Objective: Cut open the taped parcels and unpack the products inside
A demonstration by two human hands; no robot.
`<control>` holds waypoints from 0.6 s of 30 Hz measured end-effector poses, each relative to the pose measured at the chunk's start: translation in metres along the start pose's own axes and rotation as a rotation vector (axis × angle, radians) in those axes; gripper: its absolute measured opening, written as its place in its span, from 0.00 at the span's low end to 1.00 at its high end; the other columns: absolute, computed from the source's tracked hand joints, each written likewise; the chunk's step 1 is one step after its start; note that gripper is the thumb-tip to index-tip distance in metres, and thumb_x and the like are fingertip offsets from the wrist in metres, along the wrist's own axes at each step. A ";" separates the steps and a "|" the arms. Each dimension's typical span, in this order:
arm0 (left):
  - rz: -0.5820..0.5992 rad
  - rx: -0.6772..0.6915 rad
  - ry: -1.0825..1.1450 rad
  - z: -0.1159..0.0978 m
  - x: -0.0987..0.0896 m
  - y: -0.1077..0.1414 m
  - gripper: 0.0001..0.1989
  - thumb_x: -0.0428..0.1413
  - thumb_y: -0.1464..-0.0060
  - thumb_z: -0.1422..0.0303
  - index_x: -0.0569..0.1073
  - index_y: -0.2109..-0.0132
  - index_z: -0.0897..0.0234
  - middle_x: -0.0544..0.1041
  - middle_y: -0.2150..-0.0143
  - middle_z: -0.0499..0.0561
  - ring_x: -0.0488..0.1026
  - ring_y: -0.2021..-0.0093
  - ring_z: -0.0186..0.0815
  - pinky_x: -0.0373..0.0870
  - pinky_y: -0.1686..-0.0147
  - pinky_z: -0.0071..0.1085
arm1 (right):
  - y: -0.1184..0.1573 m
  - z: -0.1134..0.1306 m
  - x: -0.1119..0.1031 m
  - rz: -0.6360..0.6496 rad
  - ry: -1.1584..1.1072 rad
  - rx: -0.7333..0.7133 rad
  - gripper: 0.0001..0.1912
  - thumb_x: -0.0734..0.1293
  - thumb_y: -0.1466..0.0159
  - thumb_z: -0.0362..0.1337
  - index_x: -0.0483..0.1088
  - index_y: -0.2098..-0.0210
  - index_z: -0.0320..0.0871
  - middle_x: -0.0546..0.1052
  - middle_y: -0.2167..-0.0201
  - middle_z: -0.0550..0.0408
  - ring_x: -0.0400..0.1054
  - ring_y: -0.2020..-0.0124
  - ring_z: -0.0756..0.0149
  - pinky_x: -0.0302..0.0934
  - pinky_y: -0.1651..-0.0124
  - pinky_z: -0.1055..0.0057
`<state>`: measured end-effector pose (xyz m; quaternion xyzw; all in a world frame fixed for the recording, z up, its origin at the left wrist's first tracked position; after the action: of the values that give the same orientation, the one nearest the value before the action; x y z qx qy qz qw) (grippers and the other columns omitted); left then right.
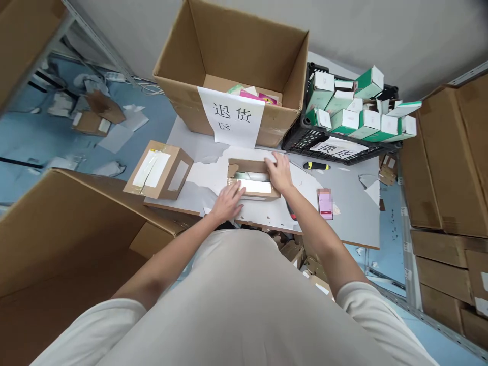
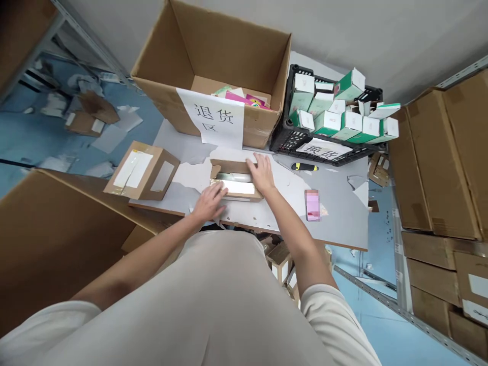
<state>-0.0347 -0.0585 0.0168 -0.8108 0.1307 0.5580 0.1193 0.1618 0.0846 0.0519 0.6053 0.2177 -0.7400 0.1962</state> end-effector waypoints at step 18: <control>0.114 0.164 0.160 0.076 -0.025 -0.037 0.41 0.60 0.57 0.61 0.59 0.37 0.74 0.59 0.34 0.66 0.54 0.33 0.49 0.56 0.36 0.42 | 0.136 0.078 0.022 0.235 0.021 -0.132 0.26 0.55 0.36 0.27 0.59 0.38 0.35 0.62 0.39 0.36 0.54 0.37 0.52 0.54 0.40 0.52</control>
<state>-0.0973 0.0035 0.0156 -0.8314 0.2311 0.4848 0.1425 0.1702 -0.0721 0.0320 0.6201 0.1954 -0.6897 0.3188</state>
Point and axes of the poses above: each hand's wrist, its own y-axis away from the middle knuckle, its own x-axis out of the palm, z = x × y, the point moved 3 cm from there along -y, towards the middle knuckle
